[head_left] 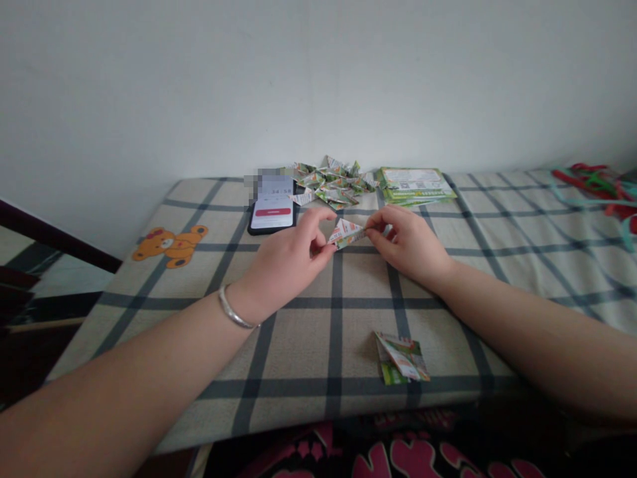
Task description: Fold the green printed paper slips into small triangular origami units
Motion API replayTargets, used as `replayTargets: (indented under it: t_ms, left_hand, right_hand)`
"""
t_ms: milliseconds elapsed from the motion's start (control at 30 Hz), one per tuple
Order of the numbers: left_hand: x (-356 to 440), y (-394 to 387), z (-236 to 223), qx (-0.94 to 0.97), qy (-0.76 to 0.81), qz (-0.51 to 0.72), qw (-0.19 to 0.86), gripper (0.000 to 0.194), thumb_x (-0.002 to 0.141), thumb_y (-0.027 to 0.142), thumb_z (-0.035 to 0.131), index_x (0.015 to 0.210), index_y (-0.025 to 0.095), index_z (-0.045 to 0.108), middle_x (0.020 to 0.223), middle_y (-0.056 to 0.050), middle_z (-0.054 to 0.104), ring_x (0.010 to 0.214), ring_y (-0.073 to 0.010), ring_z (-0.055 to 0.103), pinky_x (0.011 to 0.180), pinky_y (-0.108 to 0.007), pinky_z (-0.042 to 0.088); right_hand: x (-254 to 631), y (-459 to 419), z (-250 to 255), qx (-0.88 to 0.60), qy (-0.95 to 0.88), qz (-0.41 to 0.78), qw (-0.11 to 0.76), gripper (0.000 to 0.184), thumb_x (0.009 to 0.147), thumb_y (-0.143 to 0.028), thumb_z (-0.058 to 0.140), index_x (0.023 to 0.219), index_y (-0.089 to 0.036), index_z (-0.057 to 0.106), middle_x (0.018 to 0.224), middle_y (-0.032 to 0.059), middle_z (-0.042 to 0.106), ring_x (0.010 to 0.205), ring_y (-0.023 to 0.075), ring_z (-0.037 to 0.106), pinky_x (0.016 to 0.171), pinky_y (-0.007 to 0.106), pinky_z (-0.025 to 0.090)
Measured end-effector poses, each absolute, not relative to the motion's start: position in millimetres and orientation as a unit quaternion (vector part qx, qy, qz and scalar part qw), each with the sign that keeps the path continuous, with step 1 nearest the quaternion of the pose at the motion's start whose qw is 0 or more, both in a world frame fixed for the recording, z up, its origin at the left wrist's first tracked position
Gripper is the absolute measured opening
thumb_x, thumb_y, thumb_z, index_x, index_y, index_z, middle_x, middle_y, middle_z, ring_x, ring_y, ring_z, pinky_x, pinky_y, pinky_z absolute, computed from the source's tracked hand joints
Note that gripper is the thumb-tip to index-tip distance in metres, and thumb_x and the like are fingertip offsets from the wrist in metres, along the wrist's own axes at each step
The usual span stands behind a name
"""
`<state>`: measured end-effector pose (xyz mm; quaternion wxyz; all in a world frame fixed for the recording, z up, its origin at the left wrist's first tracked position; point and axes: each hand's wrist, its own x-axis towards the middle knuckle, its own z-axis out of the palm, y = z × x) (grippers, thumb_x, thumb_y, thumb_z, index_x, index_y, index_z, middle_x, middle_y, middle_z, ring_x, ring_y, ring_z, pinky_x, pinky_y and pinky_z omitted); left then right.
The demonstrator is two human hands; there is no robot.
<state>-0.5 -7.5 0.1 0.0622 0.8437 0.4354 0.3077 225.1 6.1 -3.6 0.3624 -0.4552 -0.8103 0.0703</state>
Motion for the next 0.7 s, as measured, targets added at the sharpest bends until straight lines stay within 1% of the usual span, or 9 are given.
replayTargets:
  t_ms: [67, 167, 233, 300, 400, 433, 567, 633, 700]
  left_hand:
    - [-0.4, -8.8, 0.4, 0.846, 0.433, 0.306, 0.064, 0.044, 0.084, 0.012, 0.062, 0.123, 0.02, 0.044, 0.075, 0.006, 0.064, 0.066, -0.0107, 0.063, 0.06, -0.02, 0.044]
    - [-0.4, -10.1, 0.4, 0.847, 0.431, 0.304, 0.062, 0.04, 0.084, 0.013, 0.062, 0.12, 0.022, 0.047, 0.074, 0.006, 0.064, 0.065, -0.0103, 0.062, 0.058, -0.019, 0.043]
    - [-0.2, -10.3, 0.1, 0.85, 0.427, 0.301, 0.065, 0.039, 0.084, 0.013, 0.061, 0.119, 0.024, 0.048, 0.075, 0.007, 0.063, 0.065, -0.01, 0.062, 0.058, -0.019, 0.043]
    - [0.1, -10.1, -0.2, 0.849, 0.429, 0.302, 0.067, 0.037, 0.084, 0.013, 0.061, 0.118, 0.025, 0.05, 0.076, 0.007, 0.063, 0.065, -0.0098, 0.062, 0.059, -0.019, 0.043]
    - [0.8, -9.5, 0.3, 0.844, 0.435, 0.308, 0.064, 0.033, 0.085, 0.014, 0.059, 0.116, 0.023, 0.053, 0.076, 0.005, 0.064, 0.064, -0.0104, 0.061, 0.06, -0.02, 0.045]
    - [1.0, -9.1, 0.6, 0.844, 0.435, 0.308, 0.063, 0.03, 0.085, 0.015, 0.058, 0.114, 0.022, 0.055, 0.076, 0.004, 0.064, 0.064, -0.0108, 0.062, 0.06, -0.021, 0.046]
    - [1.1, -6.7, 2.1, 0.86, 0.406, 0.302, 0.064, 0.013, 0.087, 0.014, 0.055, 0.097, 0.019, 0.062, 0.087, 0.0, 0.069, 0.074, -0.0128, 0.064, 0.066, -0.023, 0.048]
    - [1.1, -6.1, 2.2, 0.869, 0.39, 0.301, 0.055, 0.01, 0.087, 0.013, 0.055, 0.091, 0.018, 0.063, 0.09, -0.001, 0.07, 0.078, -0.0139, 0.065, 0.07, -0.025, 0.049]
    - [1.4, -6.6, 2.1, 0.873, 0.382, 0.299, 0.04, 0.009, 0.087, 0.014, 0.056, 0.089, 0.018, 0.064, 0.089, -0.002, 0.07, 0.079, -0.0149, 0.065, 0.072, -0.027, 0.049]
  right_hand:
    - [224.4, 6.7, -4.4, -0.46, -0.803, 0.071, 0.371, 0.006, 0.081, -0.016, 0.064, 0.084, -0.019, 0.06, 0.079, 0.0014, 0.062, 0.069, 0.0145, 0.055, 0.064, 0.028, 0.043]
    - [221.8, 4.6, -3.0, -0.473, -0.793, 0.06, 0.38, 0.016, 0.077, -0.016, 0.069, 0.089, -0.019, 0.058, 0.079, 0.0006, 0.062, 0.066, 0.0135, 0.054, 0.062, 0.027, 0.042]
    - [220.2, 1.8, -0.7, -0.477, -0.794, 0.05, 0.374, 0.019, 0.077, -0.017, 0.071, 0.091, -0.019, 0.058, 0.076, -0.0001, 0.061, 0.066, 0.0134, 0.053, 0.061, 0.027, 0.041]
    - [219.2, -1.0, 1.6, -0.47, -0.804, 0.036, 0.362, 0.015, 0.078, -0.019, 0.071, 0.088, -0.019, 0.06, 0.074, -0.0001, 0.061, 0.067, 0.0141, 0.054, 0.062, 0.027, 0.041]
    - [218.7, -3.1, 2.8, -0.426, -0.836, 0.023, 0.345, 0.003, 0.082, -0.018, 0.066, 0.083, -0.02, 0.064, 0.075, 0.0011, 0.064, 0.073, 0.0157, 0.058, 0.068, 0.028, 0.043]
    - [218.6, -3.3, 2.5, -0.411, -0.845, 0.024, 0.341, 0.003, 0.083, -0.018, 0.065, 0.085, -0.02, 0.066, 0.077, 0.0016, 0.066, 0.076, 0.0162, 0.059, 0.07, 0.029, 0.044]
    - [218.7, -2.2, -0.2, -0.392, -0.862, 0.036, 0.318, 0.016, 0.084, -0.019, 0.063, 0.099, -0.021, 0.07, 0.094, 0.0035, 0.073, 0.086, 0.0186, 0.064, 0.076, 0.031, 0.048]
    - [218.8, -1.2, -1.6, -0.389, -0.868, 0.04, 0.306, 0.019, 0.085, -0.019, 0.063, 0.101, -0.021, 0.071, 0.1, 0.0036, 0.074, 0.09, 0.0196, 0.065, 0.08, 0.033, 0.049]
    - [219.0, -0.1, -2.6, -0.385, -0.871, 0.043, 0.301, 0.02, 0.085, -0.019, 0.063, 0.103, -0.02, 0.071, 0.103, 0.0038, 0.074, 0.095, 0.0204, 0.065, 0.085, 0.034, 0.05]
